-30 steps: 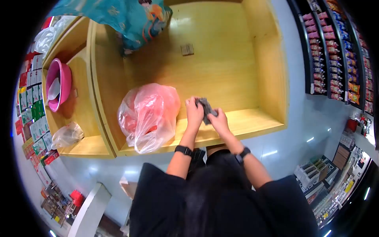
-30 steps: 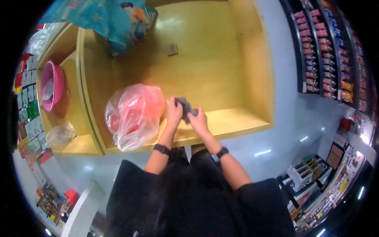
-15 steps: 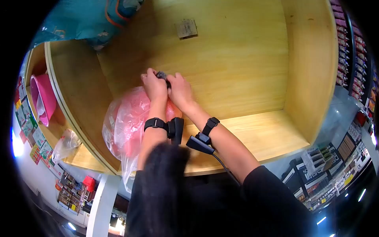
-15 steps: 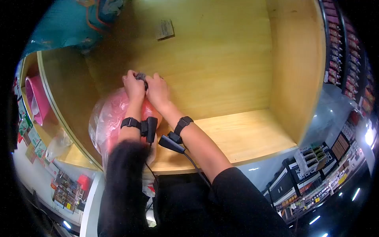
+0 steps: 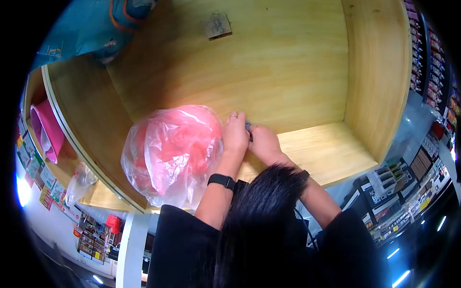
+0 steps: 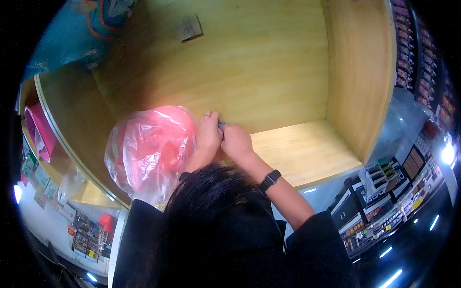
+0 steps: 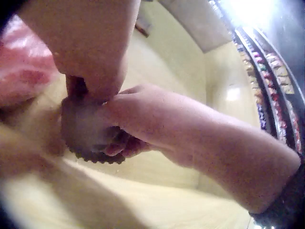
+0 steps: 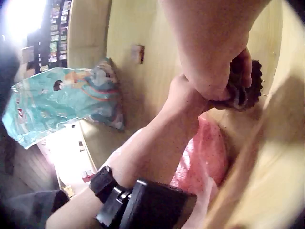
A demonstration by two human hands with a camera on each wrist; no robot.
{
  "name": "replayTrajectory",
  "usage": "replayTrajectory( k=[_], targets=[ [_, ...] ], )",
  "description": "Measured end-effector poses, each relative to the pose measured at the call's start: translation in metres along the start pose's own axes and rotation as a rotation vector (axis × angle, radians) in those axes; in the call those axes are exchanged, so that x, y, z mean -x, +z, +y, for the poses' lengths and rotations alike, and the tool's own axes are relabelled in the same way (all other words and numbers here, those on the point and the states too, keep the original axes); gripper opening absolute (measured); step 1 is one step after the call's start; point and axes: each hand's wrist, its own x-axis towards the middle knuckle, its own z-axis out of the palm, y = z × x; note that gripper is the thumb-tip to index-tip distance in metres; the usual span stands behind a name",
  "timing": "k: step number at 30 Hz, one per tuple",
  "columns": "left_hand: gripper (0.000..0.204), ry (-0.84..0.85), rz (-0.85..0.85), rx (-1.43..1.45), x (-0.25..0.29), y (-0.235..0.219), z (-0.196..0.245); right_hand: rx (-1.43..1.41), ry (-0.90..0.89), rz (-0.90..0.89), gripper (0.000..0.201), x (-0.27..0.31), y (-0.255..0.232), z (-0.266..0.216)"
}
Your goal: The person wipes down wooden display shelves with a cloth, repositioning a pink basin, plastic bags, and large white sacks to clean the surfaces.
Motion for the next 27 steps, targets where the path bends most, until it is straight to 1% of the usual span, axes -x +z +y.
replayTrajectory(
  k=[1, 2, 4, 6, 8, 9, 10, 11, 12, 14, 15, 17, 19, 20, 22, 23, 24, 25, 26, 27],
  targets=[
    [0.016, -0.038, 0.093, 0.139, 0.000, -0.013, 0.003, -0.037, 0.006, 0.054, 0.020, 0.003, -0.005, -0.006],
    [0.016, -0.073, 0.183, 0.276, 0.001, -0.027, 0.007, -0.042, 0.011, 0.056, 0.020, 0.005, -0.010, -0.015],
    [0.014, -0.021, 0.433, 0.256, -0.016, -0.061, 0.010, -0.243, -0.162, 0.281, 0.022, -0.004, -0.017, -0.042],
    [0.015, 0.000, 0.597, 0.282, -0.043, -0.089, 0.003, -0.431, -0.296, 0.409, 0.021, -0.034, -0.006, -0.064],
    [0.014, 0.082, 0.710, 0.163, -0.076, -0.099, -0.019, -0.546, -0.388, 0.534, 0.017, -0.071, 0.005, -0.084],
    [0.014, 0.091, 0.702, 0.163, -0.090, -0.096, -0.036, -0.499, -0.335, 0.522, 0.015, -0.088, 0.013, -0.090],
    [0.013, 0.058, 0.725, 0.090, -0.103, -0.088, -0.056, -0.450, -0.287, 0.510, 0.013, -0.102, 0.021, -0.093],
    [0.012, 0.027, 0.750, 0.018, -0.113, -0.082, -0.063, -0.480, -0.237, 0.497, 0.011, -0.106, 0.025, -0.095],
    [0.012, 0.039, 0.753, 0.027, -0.114, -0.077, -0.057, -0.475, -0.238, 0.512, 0.011, -0.105, 0.026, -0.089],
    [0.011, 0.053, 0.694, 0.099, -0.098, -0.066, -0.037, -0.475, -0.164, 0.566, 0.014, -0.096, 0.028, -0.076],
    [0.010, 0.082, 0.620, 0.134, -0.090, -0.054, -0.032, -0.404, -0.162, 0.577, 0.015, -0.087, 0.029, -0.061],
    [0.010, 0.142, 0.529, 0.140, -0.071, -0.028, -0.013, -0.318, -0.053, 0.494, 0.017, -0.061, 0.024, -0.032],
    [0.010, 0.138, 0.367, 0.222, -0.056, -0.007, 0.007, -0.328, -0.012, 0.577, 0.018, -0.051, 0.026, -0.007],
    [0.010, 0.148, 0.363, 0.221, -0.053, -0.002, 0.012, -0.331, -0.008, 0.587, 0.018, -0.046, 0.024, 0.003],
    [0.010, 0.175, 0.333, 0.406, -0.044, 0.002, 0.017, -0.315, 0.188, 0.367, 0.022, -0.028, 0.006, 0.008],
    [0.010, 0.112, 0.426, 0.432, -0.042, -0.002, 0.015, -0.365, 0.082, 0.456, 0.026, -0.027, 0.007, 0.014],
    [0.010, 0.079, 0.523, 0.477, -0.045, -0.013, 0.013, -0.376, 0.085, 0.464, 0.026, -0.030, 0.001, 0.006],
    [0.010, 0.044, 0.619, 0.522, -0.048, -0.026, 0.010, -0.452, 0.024, 0.453, 0.027, -0.033, -0.008, -0.009],
    [0.010, 0.039, 0.660, 0.482, -0.054, -0.041, 0.005, -0.531, -0.032, 0.437, 0.027, -0.035, -0.013, -0.026],
    [0.010, 0.033, 0.699, 0.439, -0.063, -0.059, 0.001, -0.614, -0.091, 0.459, 0.023, -0.044, -0.013, -0.044]
  ],
)
